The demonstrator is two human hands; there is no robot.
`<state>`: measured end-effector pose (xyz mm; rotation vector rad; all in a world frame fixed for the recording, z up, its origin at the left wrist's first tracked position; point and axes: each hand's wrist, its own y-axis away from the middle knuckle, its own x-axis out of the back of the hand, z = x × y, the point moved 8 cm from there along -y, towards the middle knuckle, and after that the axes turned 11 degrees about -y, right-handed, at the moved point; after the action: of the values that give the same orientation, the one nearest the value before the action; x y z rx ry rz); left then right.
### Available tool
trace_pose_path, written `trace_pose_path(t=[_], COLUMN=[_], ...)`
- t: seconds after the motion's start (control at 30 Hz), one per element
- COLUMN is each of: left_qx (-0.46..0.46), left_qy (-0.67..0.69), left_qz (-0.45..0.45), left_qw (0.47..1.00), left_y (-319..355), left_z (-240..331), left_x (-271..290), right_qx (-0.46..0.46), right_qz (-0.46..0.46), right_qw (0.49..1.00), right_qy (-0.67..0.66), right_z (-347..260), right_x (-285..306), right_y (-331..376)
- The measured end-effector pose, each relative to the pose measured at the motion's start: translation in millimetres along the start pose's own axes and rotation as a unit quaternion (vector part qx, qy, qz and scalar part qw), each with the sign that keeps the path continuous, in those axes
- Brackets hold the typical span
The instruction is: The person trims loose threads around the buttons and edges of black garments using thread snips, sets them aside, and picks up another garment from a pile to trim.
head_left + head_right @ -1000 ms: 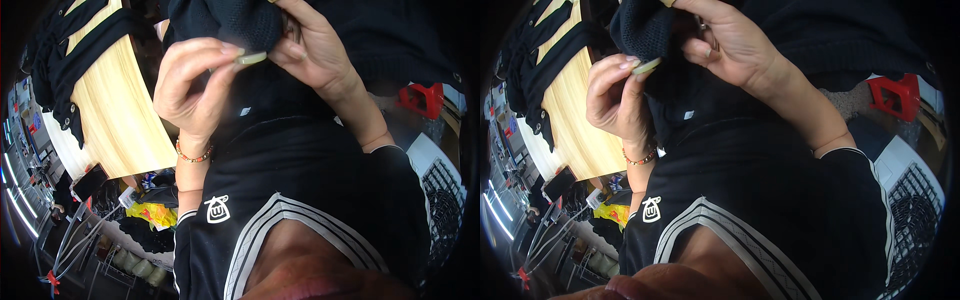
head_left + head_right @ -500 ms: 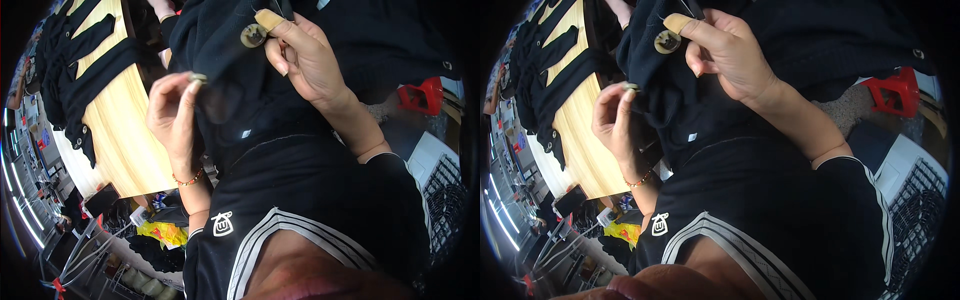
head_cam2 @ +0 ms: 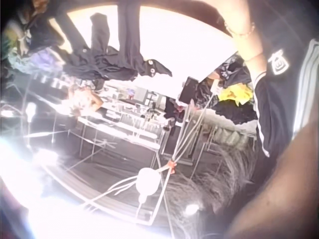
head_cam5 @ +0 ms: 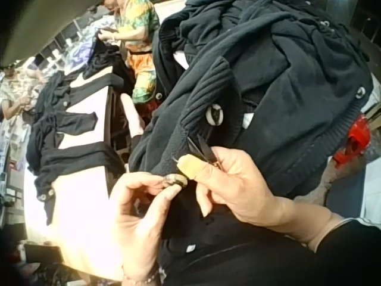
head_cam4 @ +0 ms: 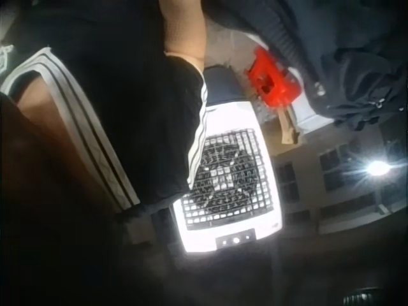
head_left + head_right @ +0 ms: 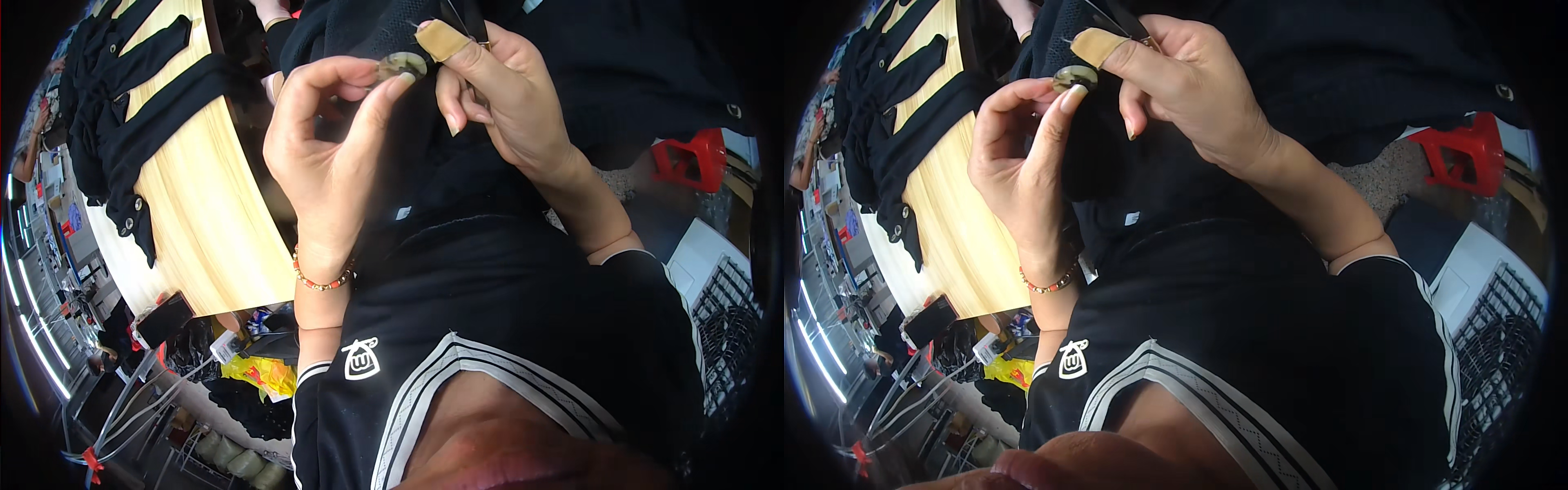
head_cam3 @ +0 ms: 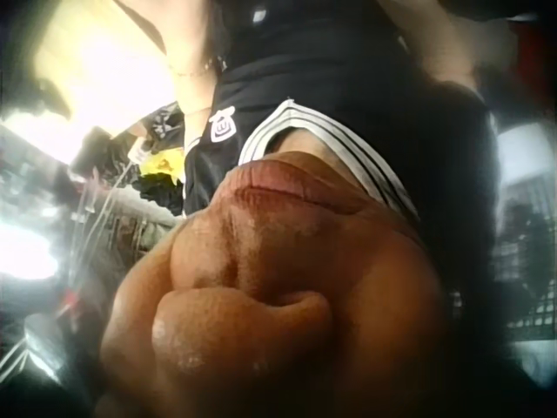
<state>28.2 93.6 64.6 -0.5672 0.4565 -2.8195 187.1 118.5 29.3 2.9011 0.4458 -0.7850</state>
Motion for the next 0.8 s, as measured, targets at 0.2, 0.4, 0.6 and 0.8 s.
trace_pose_path(t=[0.2, 0.4, 0.6, 0.8], left_qx=[-0.035, -0.163, -0.164, -0.167], left_qy=[0.040, 0.077, 0.083, 0.082], left_qz=[-0.035, -0.033, -0.022, -0.034], left_qw=[0.998, 0.983, 0.983, 0.982], left_y=[1.8, -0.5, -0.3, -1.0], left_z=[-1.1, 3.6, 3.0, 1.8], left_x=[-7.9, -3.0, 1.0, -0.7], right_qx=[-0.006, -0.067, 0.230, 0.285], right_qz=[-0.038, -0.016, 0.001, 0.023], right_qw=[0.998, 0.997, 0.890, 0.764], right_qy=[-0.046, 0.019, 0.393, 0.578], right_z=[-5.1, -18.3, -62.7, -86.6], right_x=[8.0, 6.8, 12.1, -0.6], right_y=[-1.2, 6.7, 32.5, 47.7])
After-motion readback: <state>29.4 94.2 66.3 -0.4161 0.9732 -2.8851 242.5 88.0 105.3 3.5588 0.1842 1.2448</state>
